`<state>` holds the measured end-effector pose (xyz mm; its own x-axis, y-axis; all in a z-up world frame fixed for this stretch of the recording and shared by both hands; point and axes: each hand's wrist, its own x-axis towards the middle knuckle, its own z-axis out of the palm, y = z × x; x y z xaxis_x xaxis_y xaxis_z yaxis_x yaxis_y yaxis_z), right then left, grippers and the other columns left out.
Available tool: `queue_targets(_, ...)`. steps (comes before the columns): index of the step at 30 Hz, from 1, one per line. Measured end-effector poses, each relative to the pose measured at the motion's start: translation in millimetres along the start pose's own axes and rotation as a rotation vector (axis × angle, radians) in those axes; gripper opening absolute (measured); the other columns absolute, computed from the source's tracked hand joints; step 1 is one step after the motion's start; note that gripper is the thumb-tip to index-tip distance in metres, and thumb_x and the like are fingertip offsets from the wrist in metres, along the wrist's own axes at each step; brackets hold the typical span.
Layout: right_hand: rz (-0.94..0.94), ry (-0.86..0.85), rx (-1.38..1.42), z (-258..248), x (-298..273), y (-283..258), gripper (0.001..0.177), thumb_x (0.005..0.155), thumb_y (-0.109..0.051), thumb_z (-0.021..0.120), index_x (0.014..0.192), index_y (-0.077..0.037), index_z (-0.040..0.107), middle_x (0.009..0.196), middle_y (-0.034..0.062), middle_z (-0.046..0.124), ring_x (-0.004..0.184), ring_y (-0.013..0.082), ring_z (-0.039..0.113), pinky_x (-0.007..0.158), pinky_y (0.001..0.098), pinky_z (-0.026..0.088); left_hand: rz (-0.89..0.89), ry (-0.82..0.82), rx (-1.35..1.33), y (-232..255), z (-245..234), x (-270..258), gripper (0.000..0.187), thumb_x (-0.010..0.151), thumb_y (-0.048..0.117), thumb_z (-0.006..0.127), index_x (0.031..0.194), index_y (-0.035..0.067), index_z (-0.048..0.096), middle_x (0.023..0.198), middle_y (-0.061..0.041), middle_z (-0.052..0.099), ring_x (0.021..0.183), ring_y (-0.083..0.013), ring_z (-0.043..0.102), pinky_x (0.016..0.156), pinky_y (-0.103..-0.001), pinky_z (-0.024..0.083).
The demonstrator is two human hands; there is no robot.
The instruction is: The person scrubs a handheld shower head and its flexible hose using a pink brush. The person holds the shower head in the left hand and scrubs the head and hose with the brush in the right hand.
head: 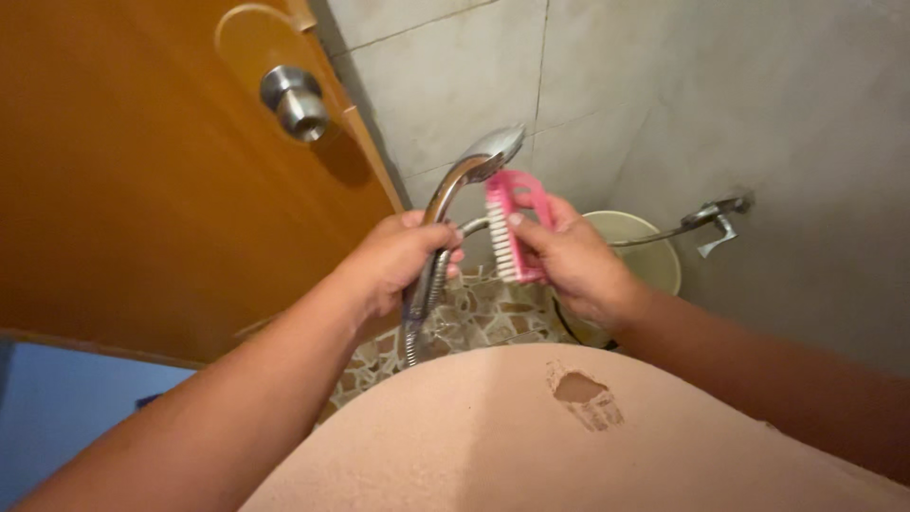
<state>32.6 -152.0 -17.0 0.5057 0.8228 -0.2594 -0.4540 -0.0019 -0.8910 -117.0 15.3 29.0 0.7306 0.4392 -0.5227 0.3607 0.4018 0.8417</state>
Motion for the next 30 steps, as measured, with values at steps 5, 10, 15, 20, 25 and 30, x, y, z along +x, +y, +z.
queue_targets(5, 0.076, 0.023, -0.308, 32.8, -24.0, 12.5, 0.036, 0.097, -0.019, 0.064, 0.13, -0.006, 0.061, 0.099, 0.0045, 0.071, 0.079, 0.0112, 0.067, 0.069, 0.031, 0.058, 0.006, 0.031, 0.054, -29.2, -33.4, -37.0, 0.013, 0.087, 0.01, 0.069, 0.097, 0.004, 0.064, 0.081, -0.007, 0.07, 0.064, -0.0136, 0.066, 0.058, -0.025, 0.057)
queue_targets(10, 0.039, 0.007, -0.382, 47.4, -42.7, 25.1, 0.037, 0.096, -0.02, 0.066, 0.131, -0.009, 0.062, 0.093, 0.0043, 0.07, 0.075, 0.012, 0.064, 0.063, 0.0303, 0.055, 0.026, -0.037, 0.033, -52.6, -47.9, -48.7, 0.011, 0.088, 0.01, 0.069, 0.095, 0.002, 0.064, 0.079, -0.009, 0.07, 0.061, -0.014, 0.066, 0.056, -0.025, 0.055)
queue_targets(15, 0.283, 0.256, -0.546, 65.8, -54.1, 24.4, 0.032, 0.096, -0.016, 0.066, 0.127, -0.008, 0.061, 0.092, 0.0062, 0.071, 0.072, 0.0176, 0.067, 0.06, 0.0347, 0.055, 0.068, -0.09, 0.063, -57.4, -55.0, -50.9, 0.009, 0.088, 0.006, 0.069, 0.09, -0.002, 0.064, 0.078, -0.011, 0.071, 0.061, -0.014, 0.066, 0.056, -0.025, 0.056)
queue_targets(20, 0.152, 0.085, -0.219, 59.4, -69.7, 28.5, 0.03, 0.097, -0.023, 0.063, 0.126, -0.013, 0.061, 0.091, 0.0026, 0.069, 0.068, 0.014, 0.067, 0.059, 0.0324, 0.058, 0.069, -0.07, 0.141, -55.9, -50.1, -56.4, 0.014, 0.086, 0.012, 0.071, 0.089, -0.001, 0.065, 0.076, -0.009, 0.07, 0.061, -0.0144, 0.067, 0.055, -0.026, 0.055)
queue_targets(25, 0.226, 0.226, -0.295, 48.5, -72.9, 42.6, 0.029, 0.098, -0.025, 0.061, 0.125, -0.015, 0.063, 0.089, 0.0025, 0.07, 0.069, 0.0121, 0.066, 0.058, 0.0308, 0.055, 0.085, -0.067, 0.263, -38.8, -38.7, -60.9, 0.016, 0.084, 0.012, 0.074, 0.091, 0.0, 0.066, 0.076, -0.009, 0.07, 0.06, -0.0134, 0.065, 0.053, -0.027, 0.053)
queue_targets(30, 0.051, -0.024, 0.02, 24.6, -57.9, 42.1, 0.029, 0.106, -0.029, 0.063, 0.13, -0.013, 0.061, 0.084, -0.0018, 0.061, 0.061, 0.0082, 0.052, 0.051, 0.0257, 0.047, 0.078, -0.094, 0.171, -25.5, -34.9, -60.8, 0.016, 0.085, 0.013, 0.073, 0.092, 0.001, 0.066, 0.076, -0.008, 0.07, 0.06, -0.0125, 0.066, 0.053, -0.025, 0.054)
